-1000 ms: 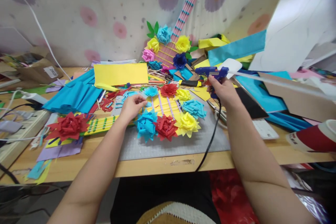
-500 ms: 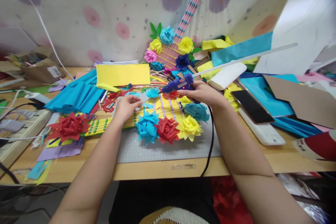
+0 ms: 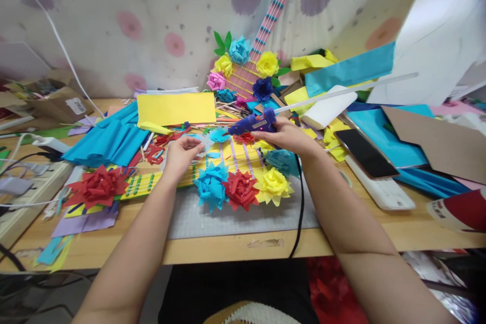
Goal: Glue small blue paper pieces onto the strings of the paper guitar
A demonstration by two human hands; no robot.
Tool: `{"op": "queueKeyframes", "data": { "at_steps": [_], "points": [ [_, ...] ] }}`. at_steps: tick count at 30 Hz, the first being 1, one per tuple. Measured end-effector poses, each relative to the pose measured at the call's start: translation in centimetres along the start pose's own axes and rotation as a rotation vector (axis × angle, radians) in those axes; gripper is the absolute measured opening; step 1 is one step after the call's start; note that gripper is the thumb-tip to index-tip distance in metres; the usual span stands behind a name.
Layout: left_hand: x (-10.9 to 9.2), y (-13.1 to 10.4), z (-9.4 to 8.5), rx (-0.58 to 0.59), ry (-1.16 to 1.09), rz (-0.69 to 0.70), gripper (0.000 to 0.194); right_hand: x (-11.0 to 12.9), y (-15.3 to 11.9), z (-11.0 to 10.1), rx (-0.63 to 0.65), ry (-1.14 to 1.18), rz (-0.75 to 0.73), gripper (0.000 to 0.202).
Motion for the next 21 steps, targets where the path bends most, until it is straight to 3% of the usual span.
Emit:
{"op": "queueKeyframes", "data": {
  "at_steps": [8, 16, 21],
  "points": [
    [-0.5, -0.8, 1.1, 0.017, -0.057, -0.039, 0.038, 0.1, 0.3, 1.1, 0.058, -0.196, -0.103, 0.046],
    [-0.7, -1.0, 1.1, 0.07, -0.01, 0.051, 0.041, 0.1, 0.3, 1.8, 0.095, -0.205, -0.173, 0.042],
    [-0.5, -1.0, 1.2, 0.085, -0.048, 0.022, 0.045, 0.5, 0.2, 2.1, 0.104, -0.232, -0.175, 0.036]
  ]
}}
Point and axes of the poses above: each hand's wrist, its own y-axis towards the middle knuckle, its own z-axis out of the palm, x = y × z, the point moved 1 cm from there along y, towards the middle knuckle
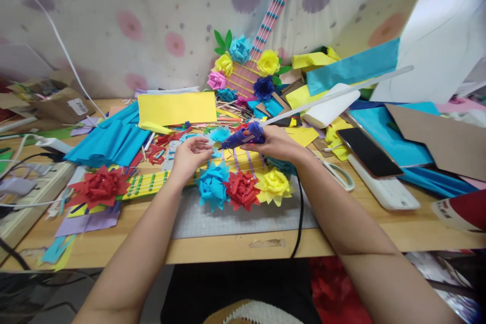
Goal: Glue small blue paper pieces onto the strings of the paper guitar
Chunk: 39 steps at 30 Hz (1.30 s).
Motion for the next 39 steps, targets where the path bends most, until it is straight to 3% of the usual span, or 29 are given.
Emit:
{"op": "queueKeyframes", "data": {
  "at_steps": [12, 39],
  "points": [
    [-0.44, -0.45, 0.35, -0.003, -0.098, -0.099, 0.047, 0.19, -0.01, 0.3, 0.013, -0.002, -0.051, 0.034],
    [-0.28, -0.35, 0.27, 0.008, -0.076, -0.127, 0.045, -0.35, 0.24, 0.33, -0.009, -0.002, -0.033, 0.036]
  ]
}}
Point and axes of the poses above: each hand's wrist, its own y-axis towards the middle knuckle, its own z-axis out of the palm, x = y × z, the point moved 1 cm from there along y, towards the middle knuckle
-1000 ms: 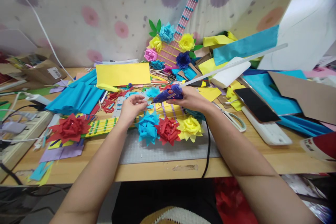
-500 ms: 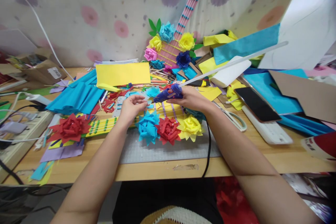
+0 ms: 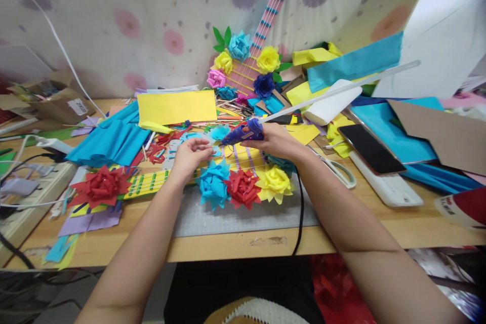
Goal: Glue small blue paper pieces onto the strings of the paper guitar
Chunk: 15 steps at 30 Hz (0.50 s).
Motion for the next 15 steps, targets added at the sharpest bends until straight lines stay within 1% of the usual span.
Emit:
{"op": "queueKeyframes", "data": {
  "at_steps": [4, 15],
  "points": [
    [-0.02, 0.04, -0.02, -0.002, -0.005, -0.006, 0.044, 0.01, -0.05, -0.1, -0.015, 0.008, -0.011, 0.035],
    [-0.13, 0.0, -0.02, -0.011, -0.035, -0.027, 0.046, 0.18, -0.14, -0.07, 0.022, -0.045, -0.045, 0.037]
  ]
}}
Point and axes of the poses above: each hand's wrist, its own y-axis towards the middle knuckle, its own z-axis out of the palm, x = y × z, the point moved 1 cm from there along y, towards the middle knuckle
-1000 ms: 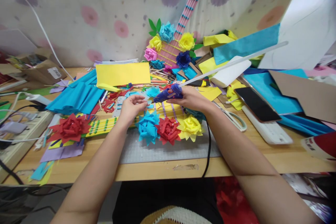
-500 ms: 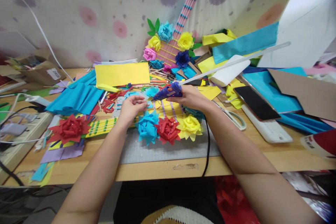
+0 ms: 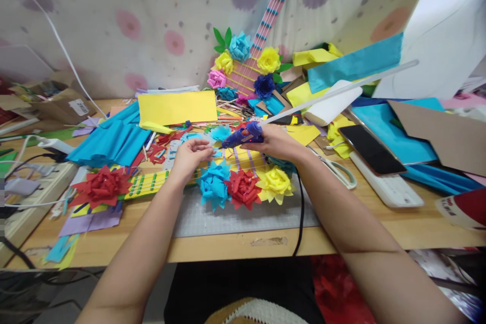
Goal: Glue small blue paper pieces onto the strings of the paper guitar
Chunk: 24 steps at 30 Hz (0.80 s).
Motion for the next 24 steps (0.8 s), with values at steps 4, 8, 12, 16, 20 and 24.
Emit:
{"op": "queueKeyframes", "data": {
  "at_steps": [4, 8, 12, 16, 20, 24],
  "points": [
    [-0.1, -0.11, 0.03, -0.007, -0.005, -0.01, 0.044, 0.01, -0.14, -0.45, -0.017, 0.031, 0.017, 0.038],
    [-0.07, -0.12, 0.07, -0.014, -0.016, -0.011, 0.044, 0.05, -0.23, -0.72, -0.023, 0.076, 0.01, 0.039],
    [-0.03, -0.06, 0.1, -0.01, -0.032, -0.006, 0.044, 0.1, -0.07, -0.28, -0.01, 0.037, 0.004, 0.036],
    [0.02, -0.05, 0.06, -0.001, -0.043, -0.007, 0.044, 0.3, 0.09, 0.0, 0.012, 0.0, 0.009, 0.037],
    [0.11, 0.03, -0.05, 0.001, -0.049, -0.013, 0.045, 0.51, 0.05, -0.1, 0.038, -0.005, 0.014, 0.037],
    [0.18, 0.11, -0.09, 0.017, -0.063, -0.014, 0.045, 0.29, -0.08, -0.22, 0.037, 0.01, -0.001, 0.035]
  ]
}}
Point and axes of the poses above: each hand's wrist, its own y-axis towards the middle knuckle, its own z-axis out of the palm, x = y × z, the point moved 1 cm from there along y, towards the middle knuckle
